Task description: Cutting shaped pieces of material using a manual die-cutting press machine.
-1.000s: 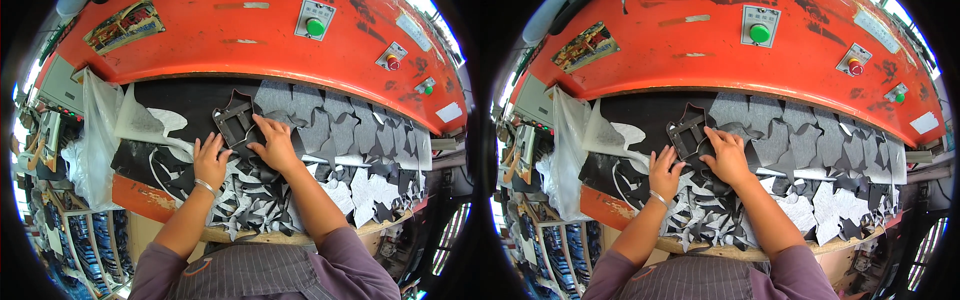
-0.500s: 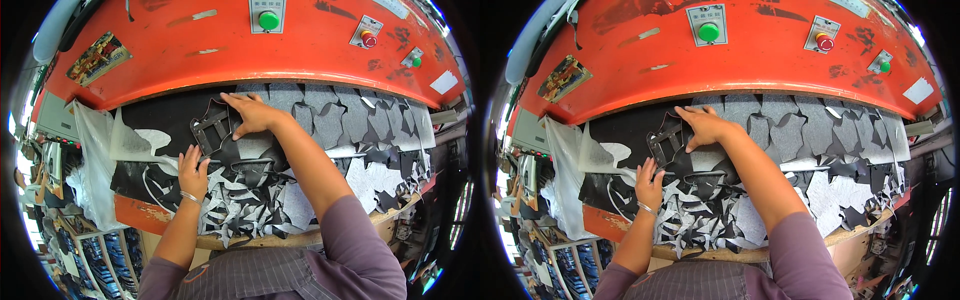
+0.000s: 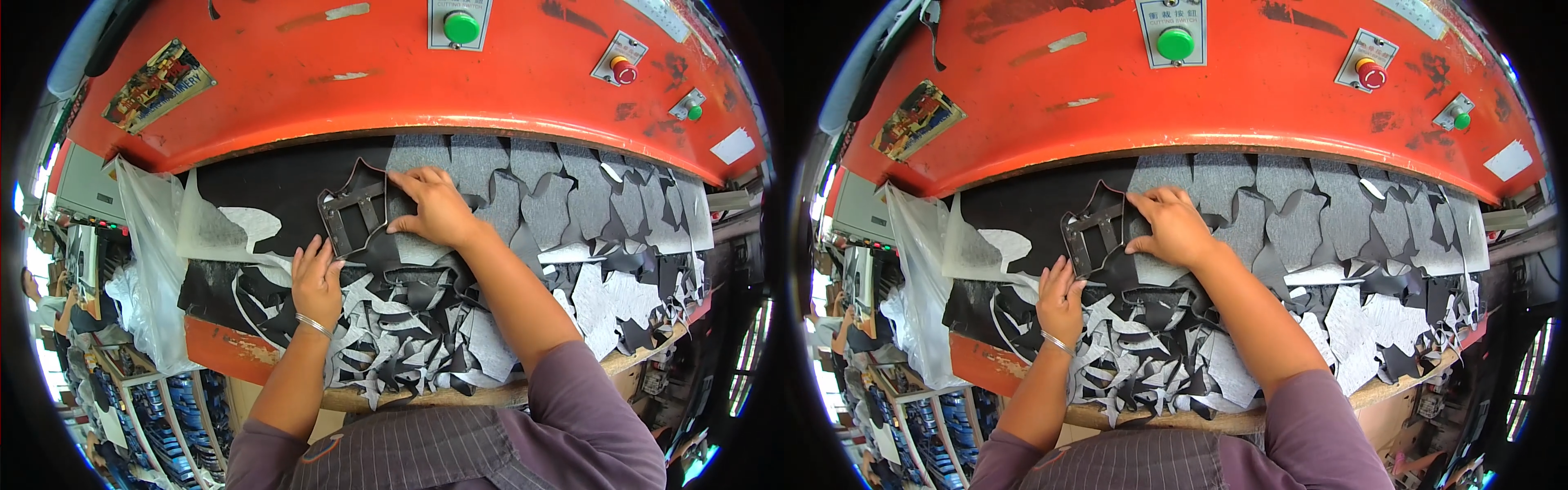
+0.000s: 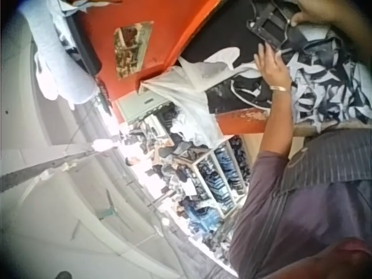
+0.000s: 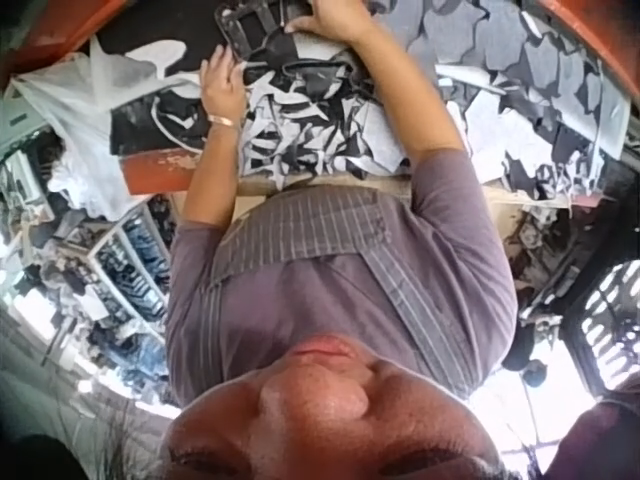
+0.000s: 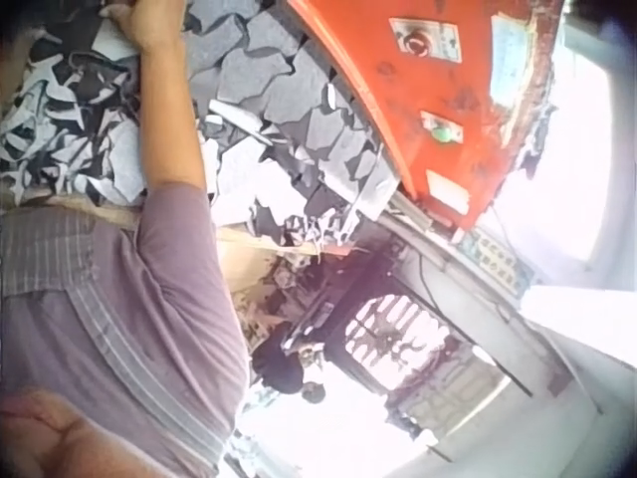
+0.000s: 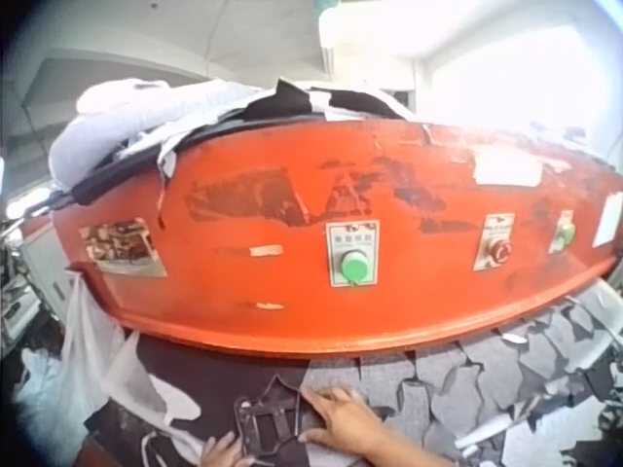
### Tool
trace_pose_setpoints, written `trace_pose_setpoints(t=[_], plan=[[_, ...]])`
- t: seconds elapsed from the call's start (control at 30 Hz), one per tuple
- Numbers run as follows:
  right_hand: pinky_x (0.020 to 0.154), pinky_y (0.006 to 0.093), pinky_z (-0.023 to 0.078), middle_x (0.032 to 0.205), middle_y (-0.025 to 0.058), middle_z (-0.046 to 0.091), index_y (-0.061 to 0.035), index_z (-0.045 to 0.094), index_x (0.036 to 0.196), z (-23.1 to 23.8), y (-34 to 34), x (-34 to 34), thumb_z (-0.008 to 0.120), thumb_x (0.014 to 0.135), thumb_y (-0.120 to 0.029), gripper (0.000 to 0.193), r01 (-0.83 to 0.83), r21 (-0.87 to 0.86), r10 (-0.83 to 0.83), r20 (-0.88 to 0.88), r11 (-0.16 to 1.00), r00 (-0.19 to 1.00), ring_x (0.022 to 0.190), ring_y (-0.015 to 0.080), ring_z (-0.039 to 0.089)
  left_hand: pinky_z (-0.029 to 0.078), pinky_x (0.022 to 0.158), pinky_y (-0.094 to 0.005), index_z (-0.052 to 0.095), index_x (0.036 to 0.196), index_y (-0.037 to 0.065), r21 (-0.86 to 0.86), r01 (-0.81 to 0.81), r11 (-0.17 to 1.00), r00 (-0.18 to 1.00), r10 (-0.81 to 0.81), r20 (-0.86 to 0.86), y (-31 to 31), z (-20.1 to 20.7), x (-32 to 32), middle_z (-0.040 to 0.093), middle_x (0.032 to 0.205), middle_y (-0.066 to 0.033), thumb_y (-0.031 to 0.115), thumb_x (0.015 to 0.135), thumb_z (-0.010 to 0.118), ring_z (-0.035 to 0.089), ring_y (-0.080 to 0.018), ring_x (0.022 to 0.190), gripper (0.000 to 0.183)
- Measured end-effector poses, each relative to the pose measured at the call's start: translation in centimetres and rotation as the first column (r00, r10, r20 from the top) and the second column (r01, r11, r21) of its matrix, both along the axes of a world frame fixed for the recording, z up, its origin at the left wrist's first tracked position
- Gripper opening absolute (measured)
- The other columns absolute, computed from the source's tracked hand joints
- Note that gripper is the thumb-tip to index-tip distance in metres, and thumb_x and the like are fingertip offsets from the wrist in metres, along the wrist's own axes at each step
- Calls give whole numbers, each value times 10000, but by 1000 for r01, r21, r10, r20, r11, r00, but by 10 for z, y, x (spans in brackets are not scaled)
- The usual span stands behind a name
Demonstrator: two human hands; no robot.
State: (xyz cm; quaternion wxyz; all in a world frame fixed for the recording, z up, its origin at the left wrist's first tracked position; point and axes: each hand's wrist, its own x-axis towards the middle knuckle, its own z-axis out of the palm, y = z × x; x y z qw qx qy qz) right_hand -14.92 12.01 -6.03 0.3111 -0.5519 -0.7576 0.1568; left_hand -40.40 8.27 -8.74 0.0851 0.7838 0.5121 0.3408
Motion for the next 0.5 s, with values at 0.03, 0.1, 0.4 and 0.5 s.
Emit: trace_pose_setpoints(t=[0.03,0.1,0.4,0.5], plan=[[1016,420,351,1225,167,570,-40,529,1296,0,-2,0,844,591,-349,831,-2,3,2,3,1000,1000,1158,354,481,352,1048,-479,650,1100,-9,-5,11,1000,1000,-11,-6,-1,0,-1,635,1130,-193,105,842,622,579,-337,1108,283],[1027,414,355,1203,152,584,-50,539,1278,4,-3,0,839,604,-342,793,-9,-80,7,-28,997,1000,1180,368,471,347,1051,-479,649,1107,-5,-18,20,1000,1000,-20,-6,-3,4,0,641,1116,-190,107,849,618,568,-332,1131,282],[1033,458,287,1415,229,384,-140,322,1461,28,29,1,902,461,-357,1175,-115,-280,171,182,953,968,1261,408,368,246,1104,-496,454,1285,-76,-71,98,993,995,-96,36,-13,8,6,657,1157,-151,211,812,692,489,-322,1249,602],[1031,441,304,1328,223,482,-95,408,1410,25,26,0,903,454,-362,1109,-197,-165,217,113,966,970,1208,414,410,249,1106,-490,482,1275,-54,-56,82,995,996,-81,22,-10,4,2,666,1134,-150,173,814,685,508,-317,1231,553]])
